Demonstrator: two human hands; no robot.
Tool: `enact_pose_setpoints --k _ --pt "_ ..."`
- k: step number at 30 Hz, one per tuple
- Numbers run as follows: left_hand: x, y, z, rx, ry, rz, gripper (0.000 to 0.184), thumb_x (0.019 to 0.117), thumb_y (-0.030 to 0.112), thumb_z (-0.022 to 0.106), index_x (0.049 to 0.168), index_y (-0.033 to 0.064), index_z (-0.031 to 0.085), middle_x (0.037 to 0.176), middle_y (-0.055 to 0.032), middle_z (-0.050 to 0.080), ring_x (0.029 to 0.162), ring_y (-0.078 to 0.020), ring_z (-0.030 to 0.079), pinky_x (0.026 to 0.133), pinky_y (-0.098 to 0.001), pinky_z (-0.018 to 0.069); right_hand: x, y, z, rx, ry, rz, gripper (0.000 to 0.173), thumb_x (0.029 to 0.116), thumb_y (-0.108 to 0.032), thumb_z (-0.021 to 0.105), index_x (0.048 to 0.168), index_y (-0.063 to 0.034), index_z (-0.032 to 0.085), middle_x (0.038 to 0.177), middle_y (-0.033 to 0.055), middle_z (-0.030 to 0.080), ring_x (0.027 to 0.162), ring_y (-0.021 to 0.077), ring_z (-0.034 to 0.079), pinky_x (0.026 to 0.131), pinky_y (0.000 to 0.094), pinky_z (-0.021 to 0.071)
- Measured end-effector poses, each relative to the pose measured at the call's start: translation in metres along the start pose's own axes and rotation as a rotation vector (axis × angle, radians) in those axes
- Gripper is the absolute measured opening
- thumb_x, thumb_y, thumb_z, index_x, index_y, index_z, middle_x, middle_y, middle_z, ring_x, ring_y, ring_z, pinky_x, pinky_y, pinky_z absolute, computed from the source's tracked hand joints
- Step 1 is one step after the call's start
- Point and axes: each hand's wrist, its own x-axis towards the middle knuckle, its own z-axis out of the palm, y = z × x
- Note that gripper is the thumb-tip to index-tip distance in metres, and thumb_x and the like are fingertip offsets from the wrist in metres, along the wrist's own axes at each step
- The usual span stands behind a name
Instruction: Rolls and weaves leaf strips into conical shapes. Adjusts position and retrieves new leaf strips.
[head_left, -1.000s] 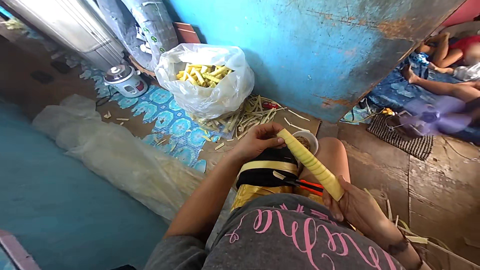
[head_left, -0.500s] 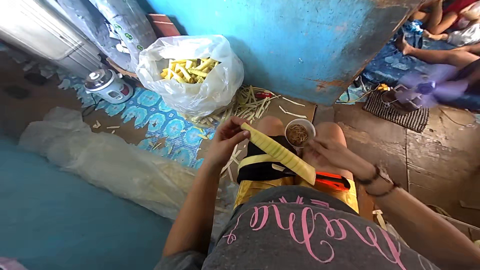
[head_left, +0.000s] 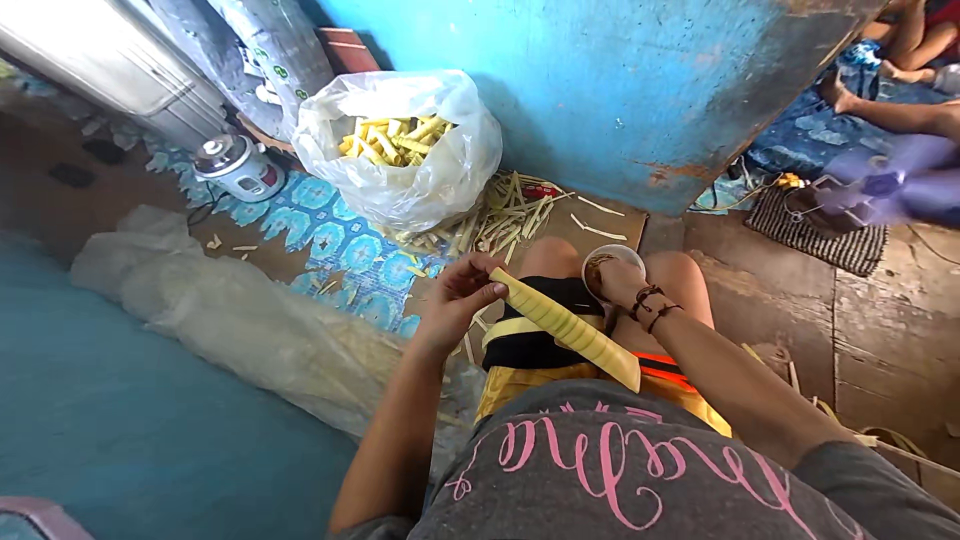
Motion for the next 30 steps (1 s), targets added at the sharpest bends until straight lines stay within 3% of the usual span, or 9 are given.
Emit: enact_pose_setpoints --k 4,8,11,14,20,23,25,28,30 --pt "0.003 -0.003 0.007 -0.029 0.057 -0.059 0.019 0.0922 0.005 0.068 0.099 0.0220 0.070 0.102 0.0042 0.071 0.091 -0.0063 0.067 0.082 -0.0246 0.0577 0.003 0.011 -0.003 0.058 0.011 -0.037 0.030 0.0903 -0.006 0.069 0.119 0.0027 0.068 0.124 0.0260 0.065 0.120 0.0436 0.061 0.098 0.0634 0.0478" --pt "0.005 -0.001 0.013 -0.075 0.032 -0.052 0.017 0.0931 0.006 0.068 0.098 0.0222 0.070 0.102 0.0033 0.071 0.092 -0.0065 0.068 0.084 -0.0245 0.0577 0.000 0.015 -0.008 0.155 0.033 -0.097 0.031 0.0950 -0.008 0.065 0.124 0.0006 0.068 0.123 0.0254 0.067 0.121 0.0424 0.061 0.102 0.0620 0.0461" --pt "0.003 0.002 0.009 -0.157 0.020 -0.044 0.013 0.0941 0.011 0.070 0.100 0.0230 0.070 0.103 0.0027 0.070 0.091 -0.0064 0.067 0.083 -0.0238 0.0576 -0.003 0.021 -0.009 0.276 0.168 -0.154 0.018 0.0933 -0.008 0.068 0.108 0.0001 0.075 0.105 0.0242 0.071 0.103 0.0424 0.068 0.091 0.0641 0.0517" --pt "0.000 0.004 0.008 -0.253 0.040 -0.078 0.015 0.0932 0.011 0.072 0.101 0.0246 0.070 0.104 0.0027 0.070 0.091 -0.0064 0.068 0.082 -0.0229 0.0588 0.006 0.034 0.001 0.346 0.332 -0.206 0.013 0.0896 -0.010 0.073 0.097 0.0012 0.072 0.093 0.0255 0.070 0.090 0.0453 0.068 0.076 0.0674 0.0533" --pt "-0.002 0.007 0.014 -0.314 0.035 -0.100 0.017 0.0919 0.010 0.072 0.100 0.0248 0.072 0.102 0.0024 0.071 0.091 -0.0077 0.069 0.085 -0.0254 0.0592 0.024 0.027 0.018 0.230 0.224 -0.140 0.021 0.0876 -0.012 0.075 0.103 0.0017 0.072 0.105 0.0268 0.069 0.102 0.0466 0.067 0.086 0.0685 0.0515" --pt "0.000 0.007 0.018 -0.315 0.028 -0.112 0.017 0.0912 0.010 0.073 0.099 0.0246 0.072 0.102 0.0021 0.071 0.090 -0.0077 0.069 0.084 -0.0250 0.0594 0.016 0.013 0.013 0.114 0.064 -0.017 0.028 0.0909 -0.011 0.071 0.113 0.0062 0.068 0.120 0.0282 0.066 0.114 0.0459 0.063 0.093 0.0654 0.0500" --pt "0.001 0.008 0.018 -0.325 0.017 -0.113 0.016 0.0901 0.011 0.075 0.099 0.0245 0.073 0.102 0.0016 0.071 0.091 -0.0083 0.070 0.084 -0.0254 0.0594 0.015 0.009 0.009 0.067 0.013 0.007 0.027 0.0926 -0.011 0.069 0.112 0.0070 0.068 0.122 0.0274 0.065 0.117 0.0444 0.063 0.094 0.0639 0.0500" --pt "0.000 0.004 0.015 -0.354 -0.015 -0.108 0.014 0.0910 0.013 0.075 0.101 0.0229 0.072 0.103 0.0010 0.070 0.092 -0.0086 0.069 0.085 -0.0256 0.0593 0.027 0.026 0.025 0.148 0.135 -0.108 0.021 0.0913 -0.016 0.072 0.100 0.0024 0.072 0.103 0.0259 0.070 0.099 0.0447 0.067 0.083 0.0655 0.0522" --pt "-0.001 0.002 0.014 -0.393 -0.028 -0.113 0.013 0.0917 0.014 0.074 0.101 0.0228 0.072 0.104 0.0009 0.070 0.092 -0.0088 0.070 0.085 -0.0255 0.0594 0.031 0.035 0.027 0.228 0.222 -0.165 0.015 0.0901 -0.012 0.072 0.099 0.0000 0.071 0.097 0.0256 0.069 0.093 0.0455 0.068 0.078 0.0674 0.0529"
